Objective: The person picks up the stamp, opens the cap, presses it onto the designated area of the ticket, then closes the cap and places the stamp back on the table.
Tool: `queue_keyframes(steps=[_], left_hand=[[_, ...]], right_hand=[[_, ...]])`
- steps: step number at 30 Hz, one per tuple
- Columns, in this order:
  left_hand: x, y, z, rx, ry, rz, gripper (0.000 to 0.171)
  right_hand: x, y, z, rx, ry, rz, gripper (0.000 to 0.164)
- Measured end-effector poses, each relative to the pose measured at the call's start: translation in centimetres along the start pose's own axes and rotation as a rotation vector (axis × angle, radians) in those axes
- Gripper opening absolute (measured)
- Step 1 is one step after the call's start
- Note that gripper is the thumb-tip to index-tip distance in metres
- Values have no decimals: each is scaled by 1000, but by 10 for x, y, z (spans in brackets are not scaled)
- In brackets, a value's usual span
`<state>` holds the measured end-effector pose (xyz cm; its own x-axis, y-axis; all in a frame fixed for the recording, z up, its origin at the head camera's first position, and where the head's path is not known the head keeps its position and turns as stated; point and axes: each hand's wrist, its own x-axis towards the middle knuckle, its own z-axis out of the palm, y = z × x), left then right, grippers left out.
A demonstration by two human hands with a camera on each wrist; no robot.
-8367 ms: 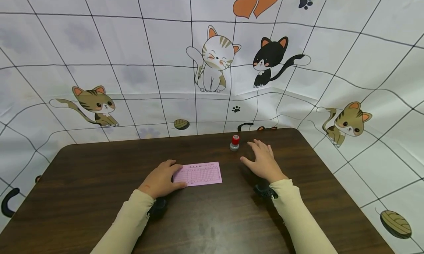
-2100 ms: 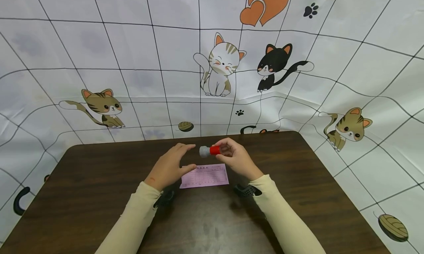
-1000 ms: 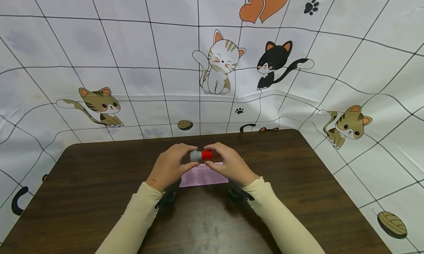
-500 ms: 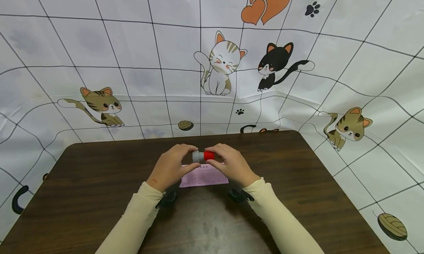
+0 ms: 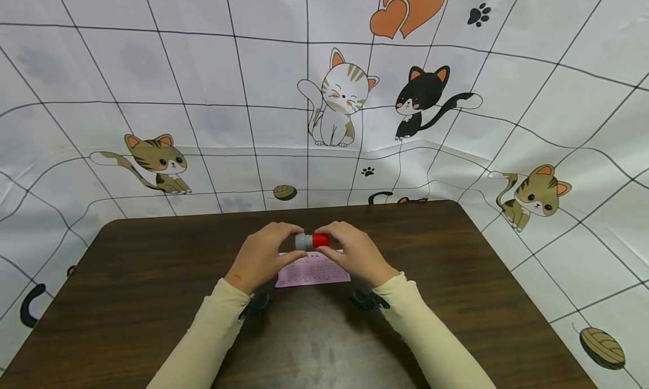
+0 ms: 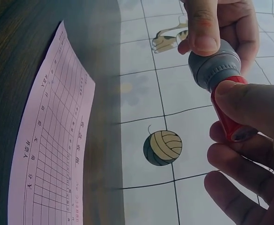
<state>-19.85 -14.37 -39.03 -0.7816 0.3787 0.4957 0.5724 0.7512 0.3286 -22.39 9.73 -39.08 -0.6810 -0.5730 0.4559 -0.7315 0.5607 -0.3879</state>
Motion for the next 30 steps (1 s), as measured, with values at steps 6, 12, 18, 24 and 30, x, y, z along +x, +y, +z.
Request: queue_keyframes(steps=[6,12,18,24,30], left_hand=[[1,-1,1,7,-14,4,48],[1,0,0,4,-14,18,49],[1,0,0,6,-6,39,49],[1,0,0,5,-15,39,49],[0,0,1,8,-11,40,49]], right_hand=[[0,3,0,-11,-23,-11,35],[0,4,0,-22,-25,-25,35],[2,5,0,-34,-24,-47,34],[2,6,-1,-39,-36,-54,33],[1,3,-1,-21,-50,5,33]])
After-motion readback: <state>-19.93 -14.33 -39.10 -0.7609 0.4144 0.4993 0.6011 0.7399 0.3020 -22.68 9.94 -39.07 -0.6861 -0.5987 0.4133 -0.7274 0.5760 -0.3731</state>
